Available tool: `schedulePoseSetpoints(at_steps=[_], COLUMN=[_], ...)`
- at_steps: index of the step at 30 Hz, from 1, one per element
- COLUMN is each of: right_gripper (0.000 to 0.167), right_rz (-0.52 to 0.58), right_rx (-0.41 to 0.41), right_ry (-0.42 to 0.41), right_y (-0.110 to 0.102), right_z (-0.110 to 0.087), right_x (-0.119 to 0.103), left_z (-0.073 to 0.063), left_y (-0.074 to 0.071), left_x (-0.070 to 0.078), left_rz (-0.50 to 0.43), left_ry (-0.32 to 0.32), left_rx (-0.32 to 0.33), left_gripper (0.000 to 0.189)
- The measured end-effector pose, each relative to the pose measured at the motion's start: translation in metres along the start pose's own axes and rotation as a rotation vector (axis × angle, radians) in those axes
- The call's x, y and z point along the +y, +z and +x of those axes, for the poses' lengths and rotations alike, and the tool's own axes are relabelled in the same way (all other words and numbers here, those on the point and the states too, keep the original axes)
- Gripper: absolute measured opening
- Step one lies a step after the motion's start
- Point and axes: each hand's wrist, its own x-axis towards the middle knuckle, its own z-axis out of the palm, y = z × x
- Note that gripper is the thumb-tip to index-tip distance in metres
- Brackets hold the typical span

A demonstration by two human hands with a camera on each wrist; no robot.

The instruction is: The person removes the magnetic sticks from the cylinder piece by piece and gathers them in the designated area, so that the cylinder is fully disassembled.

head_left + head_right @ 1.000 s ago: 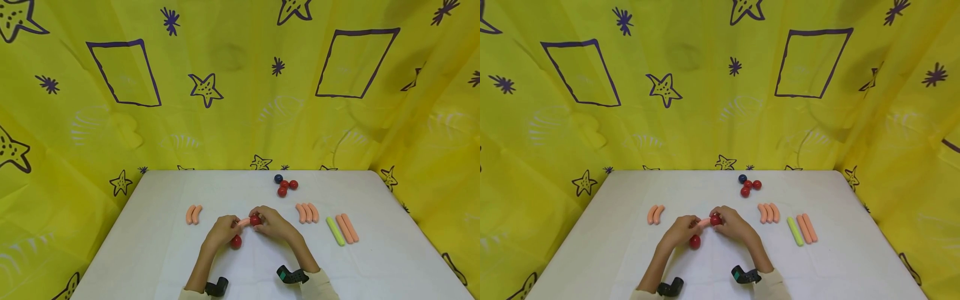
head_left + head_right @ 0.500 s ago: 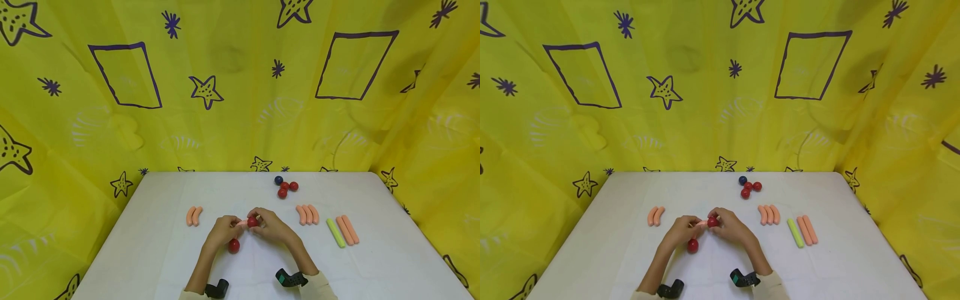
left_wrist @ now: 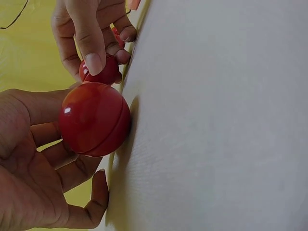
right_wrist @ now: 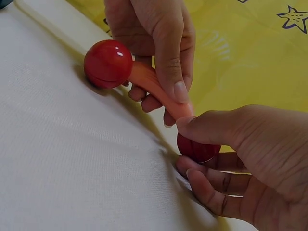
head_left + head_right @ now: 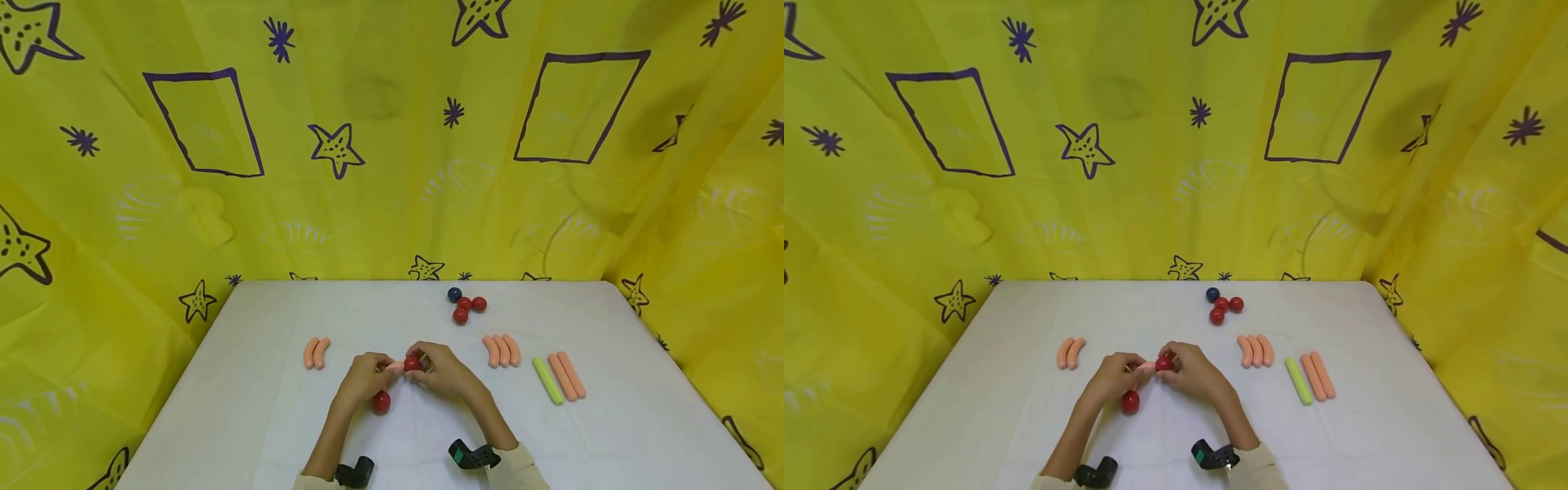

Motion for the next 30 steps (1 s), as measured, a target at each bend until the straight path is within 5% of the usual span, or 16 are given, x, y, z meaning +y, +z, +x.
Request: schedulePoseSetpoints(at_steps=[7,18,30], right_gripper=[0.024,0.028,0.037], right_rz=[0.012,0.07,0.109], right_rx=[0.055,0.057,0.369], right_ry=[0.111,0.131,0.257], right_y=[-0.002,-0.003,-0.017], right_z=[-0.002,0.001,0.0], right_x=[0.007,0.007,0.01], left_z=[-0.001,0.0,0.001], left_y=[-0.003,-0.009,-0.009], left_x=[-0.001,-0.005,-0.012], left_rz=[0.005,-0.016,-0.016], left_ry=[-0.041,-0.08,-0.098], left_rx=[-0.004,0.01,-0.006], left_gripper=[0.026,0.028,0.029])
